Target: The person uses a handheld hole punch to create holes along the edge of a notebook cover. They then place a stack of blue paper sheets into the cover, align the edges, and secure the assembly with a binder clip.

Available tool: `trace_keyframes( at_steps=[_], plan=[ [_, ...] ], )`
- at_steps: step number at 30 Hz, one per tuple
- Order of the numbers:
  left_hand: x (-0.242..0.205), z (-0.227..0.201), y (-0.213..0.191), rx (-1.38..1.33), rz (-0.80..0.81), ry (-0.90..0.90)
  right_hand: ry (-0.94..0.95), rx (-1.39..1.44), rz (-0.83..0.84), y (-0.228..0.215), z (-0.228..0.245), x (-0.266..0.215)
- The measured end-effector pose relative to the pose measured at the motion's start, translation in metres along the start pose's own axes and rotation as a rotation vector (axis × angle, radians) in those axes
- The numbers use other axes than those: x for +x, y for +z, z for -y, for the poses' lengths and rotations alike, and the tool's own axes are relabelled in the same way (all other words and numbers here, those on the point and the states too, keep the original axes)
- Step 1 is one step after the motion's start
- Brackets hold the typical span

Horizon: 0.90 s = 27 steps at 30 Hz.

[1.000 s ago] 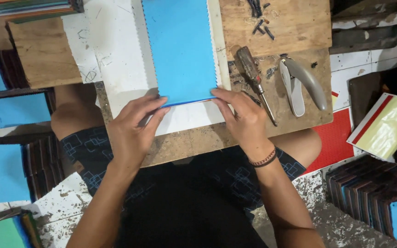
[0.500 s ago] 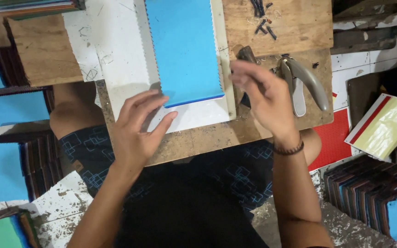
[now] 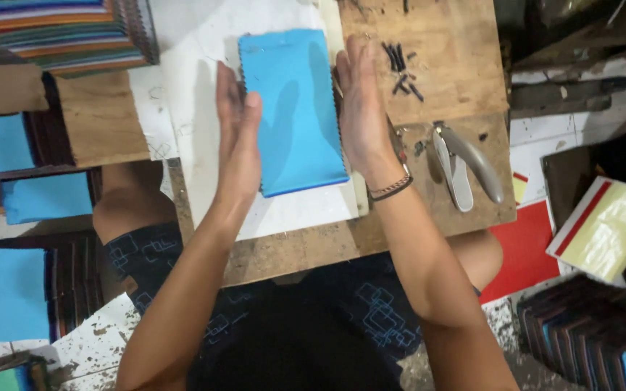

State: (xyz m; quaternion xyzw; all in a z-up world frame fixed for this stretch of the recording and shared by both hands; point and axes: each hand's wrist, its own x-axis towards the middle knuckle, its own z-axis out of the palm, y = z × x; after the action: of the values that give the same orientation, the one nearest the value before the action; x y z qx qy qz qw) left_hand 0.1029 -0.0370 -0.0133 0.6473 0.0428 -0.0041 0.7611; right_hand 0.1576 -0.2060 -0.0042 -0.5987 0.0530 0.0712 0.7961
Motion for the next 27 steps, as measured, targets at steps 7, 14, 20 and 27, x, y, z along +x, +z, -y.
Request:
trace_keyframes(
  at_steps=[7, 14, 20, 27],
  plan=[
    [0.013, 0.025, 0.0, -0.191, -0.015, 0.016, 0.119, -0.001, 0.097, -0.002, -0.011, 0.013],
    [0.009, 0.042, 0.008, 0.039, -0.063, 0.075, -0.02, -0.592, -0.02, 0.006, -0.007, -0.001],
    [0.008, 0.041, -0.004, -0.072, -0.02, 0.076, -0.079, -0.598, -0.011, 0.012, -0.009, -0.005],
    [0.003, 0.037, -0.015, -0.106, 0.003, 0.047, -0.122, -0.594, 0.022, 0.012, -0.009, -0.004]
  ],
)
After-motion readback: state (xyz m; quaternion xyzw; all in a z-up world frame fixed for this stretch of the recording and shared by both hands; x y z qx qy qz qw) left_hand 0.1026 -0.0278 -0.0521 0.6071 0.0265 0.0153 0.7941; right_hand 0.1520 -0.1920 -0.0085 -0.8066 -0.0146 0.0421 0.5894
